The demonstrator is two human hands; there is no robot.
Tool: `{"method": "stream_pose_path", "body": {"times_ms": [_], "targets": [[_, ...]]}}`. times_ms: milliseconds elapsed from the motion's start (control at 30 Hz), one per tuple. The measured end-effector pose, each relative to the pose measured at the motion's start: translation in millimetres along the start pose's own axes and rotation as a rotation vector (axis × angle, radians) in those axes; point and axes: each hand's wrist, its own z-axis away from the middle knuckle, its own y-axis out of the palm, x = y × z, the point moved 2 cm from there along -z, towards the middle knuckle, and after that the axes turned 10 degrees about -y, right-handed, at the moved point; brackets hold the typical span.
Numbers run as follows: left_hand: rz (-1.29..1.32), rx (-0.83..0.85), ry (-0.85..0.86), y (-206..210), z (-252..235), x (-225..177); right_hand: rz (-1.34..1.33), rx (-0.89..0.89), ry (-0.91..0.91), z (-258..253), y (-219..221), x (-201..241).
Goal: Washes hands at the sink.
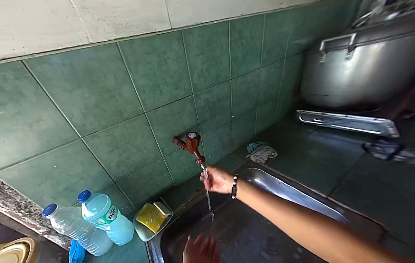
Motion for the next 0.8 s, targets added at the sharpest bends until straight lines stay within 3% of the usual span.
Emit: {"method": "stream_pose_path", "body": {"times_ms": [33, 100, 267, 433, 567, 667, 733, 800], "targets": [[0.043, 0.038, -0.105, 27, -8, -11, 0.017, 0.049, 0.125, 7, 6, -11], [0.040, 0.089, -0.078, 75, -22, -29, 0.151, 0.145, 0.156, 14, 16, -9], [0.210, 0.101, 0.094, 148, -53, -53, 0.474, 0.121, -0.140, 18, 17, 16], [0.163, 0.241, 0.029, 162, -74, -56, 0.688, 0.174, -0.244, 18, 6, 11], [0.038, 0.227, 0.055, 163, -63, -61, 0.505, 0.123, -0.153, 55, 12, 32], [0.286, 0.175, 0.157, 164, -81, -57, 0.524, 0.007, -0.309, 56, 16, 11], [0.563, 0.158, 0.162, 168, -87, -62, 0.719, 0.063, -0.480, 85, 22, -11], [0.719, 0.135, 0.091, 169, -119, -71, 0.597, 0.065, -0.482, 130, 25, -35]]}}
